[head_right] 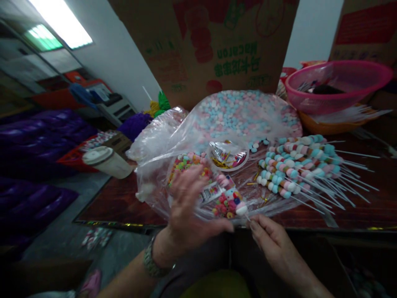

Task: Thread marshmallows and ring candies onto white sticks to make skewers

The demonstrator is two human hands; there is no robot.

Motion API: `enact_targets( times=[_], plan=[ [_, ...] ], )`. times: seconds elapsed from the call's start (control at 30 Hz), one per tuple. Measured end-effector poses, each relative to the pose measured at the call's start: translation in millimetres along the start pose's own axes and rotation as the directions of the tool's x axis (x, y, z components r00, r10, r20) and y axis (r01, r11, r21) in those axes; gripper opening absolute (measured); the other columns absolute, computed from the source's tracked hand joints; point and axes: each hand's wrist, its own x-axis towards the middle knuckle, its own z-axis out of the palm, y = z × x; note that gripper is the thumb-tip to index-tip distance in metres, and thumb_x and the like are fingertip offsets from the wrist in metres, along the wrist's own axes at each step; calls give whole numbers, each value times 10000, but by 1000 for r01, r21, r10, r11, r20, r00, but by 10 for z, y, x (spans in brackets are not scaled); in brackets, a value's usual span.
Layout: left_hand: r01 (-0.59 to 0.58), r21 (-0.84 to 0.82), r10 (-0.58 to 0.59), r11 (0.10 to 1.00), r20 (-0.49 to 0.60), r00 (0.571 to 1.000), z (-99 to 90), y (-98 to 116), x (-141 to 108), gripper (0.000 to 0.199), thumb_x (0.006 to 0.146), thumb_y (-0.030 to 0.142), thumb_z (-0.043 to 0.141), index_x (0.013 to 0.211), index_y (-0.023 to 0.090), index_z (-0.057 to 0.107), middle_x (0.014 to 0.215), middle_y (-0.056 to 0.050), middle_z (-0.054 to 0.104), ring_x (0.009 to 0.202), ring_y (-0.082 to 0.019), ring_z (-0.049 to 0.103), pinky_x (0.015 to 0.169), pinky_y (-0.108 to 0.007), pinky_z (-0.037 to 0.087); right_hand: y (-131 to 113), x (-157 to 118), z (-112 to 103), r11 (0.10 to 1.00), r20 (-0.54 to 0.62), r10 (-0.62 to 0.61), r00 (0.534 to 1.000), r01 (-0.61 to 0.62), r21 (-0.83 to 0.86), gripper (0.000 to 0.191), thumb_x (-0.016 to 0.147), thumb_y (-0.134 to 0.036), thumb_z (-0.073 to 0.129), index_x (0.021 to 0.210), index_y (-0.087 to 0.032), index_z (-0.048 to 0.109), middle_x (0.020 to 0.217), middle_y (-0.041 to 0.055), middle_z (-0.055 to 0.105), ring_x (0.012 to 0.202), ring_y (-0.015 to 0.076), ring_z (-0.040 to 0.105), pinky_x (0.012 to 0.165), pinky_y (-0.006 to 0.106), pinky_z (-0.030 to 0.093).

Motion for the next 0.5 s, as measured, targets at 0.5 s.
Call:
enact_targets(
  times=[0.5],
  plan=[
    [391, -919, -691, 47, 253, 677, 184, -128, 27, 302, 620, 349, 760, 742, 166, 553, 496, 92, 459, 446, -57, 469, 597, -245, 478, -21, -7, 451, 825, 25, -391, 920, 362, -435, 225, 912, -298, 401, 836, -187, 583, 758, 47, 614, 697, 167, 586, 624, 256, 455]
  ],
)
